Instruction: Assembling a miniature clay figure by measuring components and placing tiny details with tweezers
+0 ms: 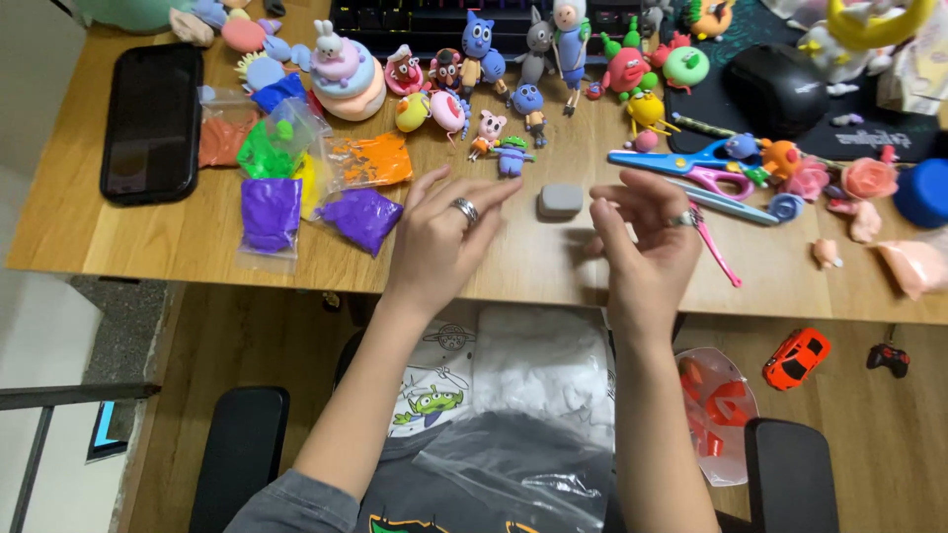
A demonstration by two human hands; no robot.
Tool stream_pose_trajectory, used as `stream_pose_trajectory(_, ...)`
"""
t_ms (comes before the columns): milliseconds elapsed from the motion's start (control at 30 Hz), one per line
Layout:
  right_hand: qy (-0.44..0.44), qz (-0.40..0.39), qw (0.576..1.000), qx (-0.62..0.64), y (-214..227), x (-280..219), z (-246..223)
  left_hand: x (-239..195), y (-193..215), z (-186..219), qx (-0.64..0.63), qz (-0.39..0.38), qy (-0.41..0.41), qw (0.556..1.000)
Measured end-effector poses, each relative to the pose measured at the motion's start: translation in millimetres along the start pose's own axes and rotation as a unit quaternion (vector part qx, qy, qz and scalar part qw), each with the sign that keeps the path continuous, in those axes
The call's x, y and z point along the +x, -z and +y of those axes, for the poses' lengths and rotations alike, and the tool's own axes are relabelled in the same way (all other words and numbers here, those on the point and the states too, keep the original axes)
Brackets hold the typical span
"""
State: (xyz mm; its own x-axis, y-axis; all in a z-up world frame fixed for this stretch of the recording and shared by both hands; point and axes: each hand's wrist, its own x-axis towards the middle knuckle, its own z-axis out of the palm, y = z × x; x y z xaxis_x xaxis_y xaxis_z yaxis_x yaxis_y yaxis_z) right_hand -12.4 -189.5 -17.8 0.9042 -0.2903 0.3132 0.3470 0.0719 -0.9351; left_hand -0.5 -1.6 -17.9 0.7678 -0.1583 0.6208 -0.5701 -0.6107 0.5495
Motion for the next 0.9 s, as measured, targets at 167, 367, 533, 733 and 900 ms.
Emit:
stream_pose_trajectory(167, 0.033, -0.011, 0.999, -0.027, 1, -1, 2, -5, -8, -12, 0.02, 0.001, -0.016, 1.0)
stream_pose_trajectory(367, 0.114, -0.007, 0.987, -0.116, 0, -5, 3, -6, -11, -17, 0.041, 0.022, -0.044, 0.998)
stream_pose_trajectory(533, 0.143, 0.007, 0.977, -0.157, -3, -7, 9, -8, -11, -17, 0.051, 0.015, -0.054, 0.997)
stream_pose_trajectory(733, 0.211, 0.059, 0.927, -0.304, -14, -14, 9, -6, -10, -18, 0.07, 0.002, -0.074, 0.995)
stream_pose_trajectory(900, 0.255, 0.077, 0.897, -0.354, -16, -21, 9, -6, -8, -15, 0.093, -0.005, -0.058, 0.994)
